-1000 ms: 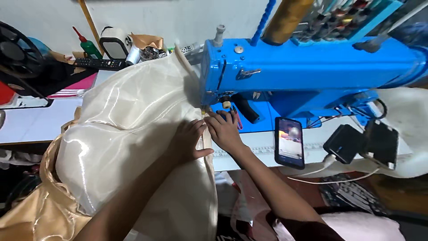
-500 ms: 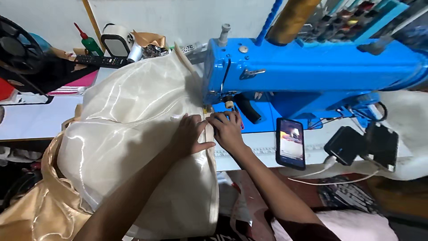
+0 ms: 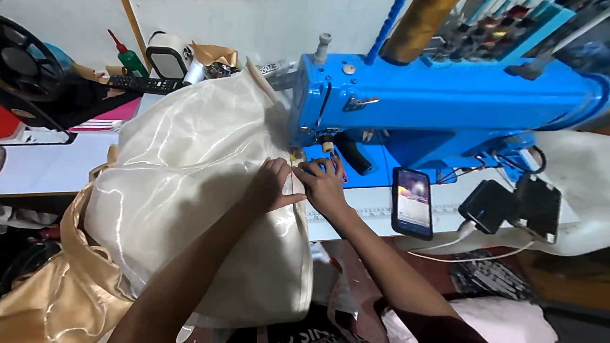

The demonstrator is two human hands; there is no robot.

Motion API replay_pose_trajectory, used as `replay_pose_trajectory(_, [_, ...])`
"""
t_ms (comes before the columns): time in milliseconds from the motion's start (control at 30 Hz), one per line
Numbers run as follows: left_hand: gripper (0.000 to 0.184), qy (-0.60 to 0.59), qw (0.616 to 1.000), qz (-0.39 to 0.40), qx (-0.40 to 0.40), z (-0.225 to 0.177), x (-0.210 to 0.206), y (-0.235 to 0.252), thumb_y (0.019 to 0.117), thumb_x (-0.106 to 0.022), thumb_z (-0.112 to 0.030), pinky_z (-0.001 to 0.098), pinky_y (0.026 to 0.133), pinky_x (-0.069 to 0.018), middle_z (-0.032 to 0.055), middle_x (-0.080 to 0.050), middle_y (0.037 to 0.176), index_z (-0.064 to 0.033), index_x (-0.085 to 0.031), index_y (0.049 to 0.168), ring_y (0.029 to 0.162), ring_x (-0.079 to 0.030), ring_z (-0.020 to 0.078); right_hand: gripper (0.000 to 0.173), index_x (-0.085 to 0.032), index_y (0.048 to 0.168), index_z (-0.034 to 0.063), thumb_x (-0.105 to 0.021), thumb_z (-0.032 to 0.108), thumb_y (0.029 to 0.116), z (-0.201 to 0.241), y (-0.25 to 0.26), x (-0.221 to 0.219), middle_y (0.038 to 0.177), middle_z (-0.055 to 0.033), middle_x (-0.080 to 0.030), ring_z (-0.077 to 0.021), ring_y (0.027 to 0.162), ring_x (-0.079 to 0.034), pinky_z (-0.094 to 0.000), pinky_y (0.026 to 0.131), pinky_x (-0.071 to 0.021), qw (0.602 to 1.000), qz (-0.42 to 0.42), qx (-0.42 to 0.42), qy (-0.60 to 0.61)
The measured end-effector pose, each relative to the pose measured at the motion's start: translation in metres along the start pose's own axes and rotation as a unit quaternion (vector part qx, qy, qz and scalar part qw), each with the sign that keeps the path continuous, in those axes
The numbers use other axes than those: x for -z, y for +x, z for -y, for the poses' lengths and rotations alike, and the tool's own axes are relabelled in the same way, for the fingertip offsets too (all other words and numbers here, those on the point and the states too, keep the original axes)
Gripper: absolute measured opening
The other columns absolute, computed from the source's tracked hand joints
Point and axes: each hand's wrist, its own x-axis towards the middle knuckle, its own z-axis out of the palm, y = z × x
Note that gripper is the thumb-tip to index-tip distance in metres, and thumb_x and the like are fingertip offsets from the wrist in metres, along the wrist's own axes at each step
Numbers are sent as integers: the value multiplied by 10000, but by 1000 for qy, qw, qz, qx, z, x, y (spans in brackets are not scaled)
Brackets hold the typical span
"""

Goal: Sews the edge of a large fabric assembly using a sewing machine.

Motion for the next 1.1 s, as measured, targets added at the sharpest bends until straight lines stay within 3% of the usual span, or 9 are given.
replay_pose_trajectory(167, [754, -23, 999, -19, 25, 3, -1, 4, 777, -780, -618, 472, 992, -511, 247, -627, 1199, 50, -656, 1105, 1163, -611, 388, 369, -736, 1268, 183, -649, 45, 937, 0, 2, 0, 1252, -80, -694, -410, 1243, -574, -758, 1118, -222, 1000, 15, -13, -4])
replay_pose_trajectory(400, [770, -35, 998, -31, 29, 12, -6, 9, 793, -783, -603, 496, 1017, -498, 266, -614, 1236, 60, -642, 1155, 1186, -599, 408, 432, -697, 1327, 186, -656, 35, 925, -2, 4, -1, 1349, -90, -662, -437, 1310, -536, -779, 1115, -201, 999, 37, -22, 3])
replay_pose_trajectory(567, [778, -35, 998, -43, 18, 18, -8, 13, 805, -758, -622, 493, 994, -509, 269, -616, 1222, 62, -635, 1154, 1169, -605, 408, 360, -757, 1227, 161, -661, 27, 907, -4, -1, -2, 1234, -75, -713, -409, 1245, -581, -754, 1118, -230, 1000, -8, 17, 10])
replay_pose_trajectory(933, [723, -41, 998, -54, 13, 26, -9, 22, 824, -769, -543, 491, 996, -506, 268, -619, 1215, 67, -631, 1186, 1161, -605, 414, 423, -680, 1348, 172, -618, 35, 954, 1, 6, -2, 1359, -102, -648, -435, 1286, -546, -764, 1108, -228, 998, 53, -37, -10])
replay_pose_trajectory(1100, [715, -28, 998, -64, 3, 32, -11, 26, 823, -768, -539, 492, 976, -510, 269, -623, 1160, 62, -634, 1186, 1120, -611, 424, 324, -729, 1245, 142, -612, 67, 952, -5, 2, -3, 1290, -89, -686, -408, 1279, -564, -741, 1124, -239, 1000, 5, -7, 17])
